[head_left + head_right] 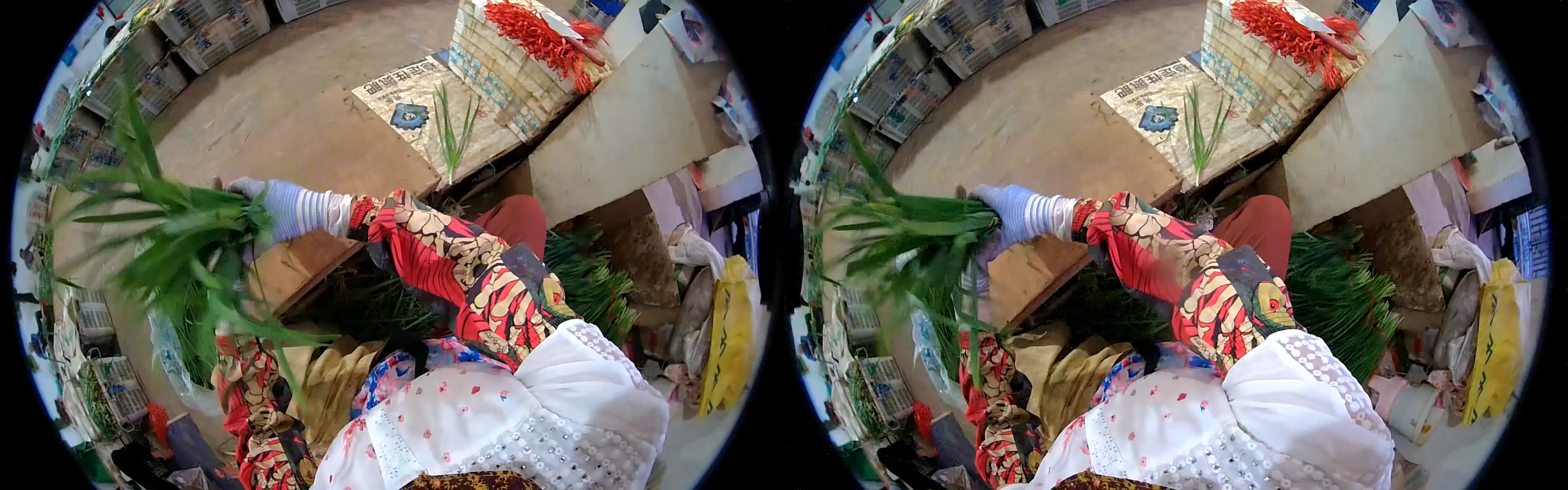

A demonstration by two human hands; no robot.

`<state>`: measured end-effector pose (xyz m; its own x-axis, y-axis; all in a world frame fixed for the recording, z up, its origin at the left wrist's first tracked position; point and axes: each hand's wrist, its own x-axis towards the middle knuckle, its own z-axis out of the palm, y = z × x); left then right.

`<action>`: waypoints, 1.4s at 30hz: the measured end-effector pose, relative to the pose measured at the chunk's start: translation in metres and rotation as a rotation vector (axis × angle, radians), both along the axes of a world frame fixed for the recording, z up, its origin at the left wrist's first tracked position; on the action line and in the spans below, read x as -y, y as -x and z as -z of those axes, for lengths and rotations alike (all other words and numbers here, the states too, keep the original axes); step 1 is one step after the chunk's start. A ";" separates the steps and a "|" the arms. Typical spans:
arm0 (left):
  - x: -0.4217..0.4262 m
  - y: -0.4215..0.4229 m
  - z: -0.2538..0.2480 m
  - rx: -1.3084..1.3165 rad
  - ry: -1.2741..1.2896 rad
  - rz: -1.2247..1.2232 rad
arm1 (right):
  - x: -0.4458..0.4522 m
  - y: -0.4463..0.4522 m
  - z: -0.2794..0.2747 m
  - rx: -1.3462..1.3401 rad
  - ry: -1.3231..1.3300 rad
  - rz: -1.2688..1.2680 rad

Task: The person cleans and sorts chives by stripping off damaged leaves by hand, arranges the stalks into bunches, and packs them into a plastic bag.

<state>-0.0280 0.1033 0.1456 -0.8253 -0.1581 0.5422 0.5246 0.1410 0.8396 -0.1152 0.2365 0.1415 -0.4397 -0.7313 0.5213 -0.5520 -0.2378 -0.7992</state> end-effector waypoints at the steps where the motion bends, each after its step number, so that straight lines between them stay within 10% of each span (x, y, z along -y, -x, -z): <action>1: -0.004 -0.003 -0.007 0.038 -0.038 0.036 | 0.002 -0.003 0.002 0.109 0.078 -0.081; 14: 0.015 0.002 -0.054 0.247 -0.120 0.125 | -0.031 0.014 -0.040 0.302 -0.227 -0.713; 16: 0.035 -0.023 -0.052 0.164 -0.240 0.249 | -0.083 0.054 -0.039 0.433 -0.393 -0.312; 18: 0.033 -0.043 -0.054 0.017 -0.689 0.125 | -0.147 0.137 0.059 0.646 0.011 0.200; 21: 0.071 -0.071 -0.026 0.025 -0.853 -0.114 | -0.245 0.205 0.167 0.127 -0.720 1.294; 26: 0.091 -0.114 0.010 0.056 -1.011 -0.283 | -0.286 0.201 0.224 0.301 -1.480 1.378; 28: 0.103 -0.150 0.015 0.047 -0.999 -0.302 | -0.343 0.249 0.305 0.225 -1.048 1.279; 42: 0.116 -0.287 0.068 -0.167 -1.129 -0.374 | -0.356 0.256 0.285 0.303 -1.707 1.132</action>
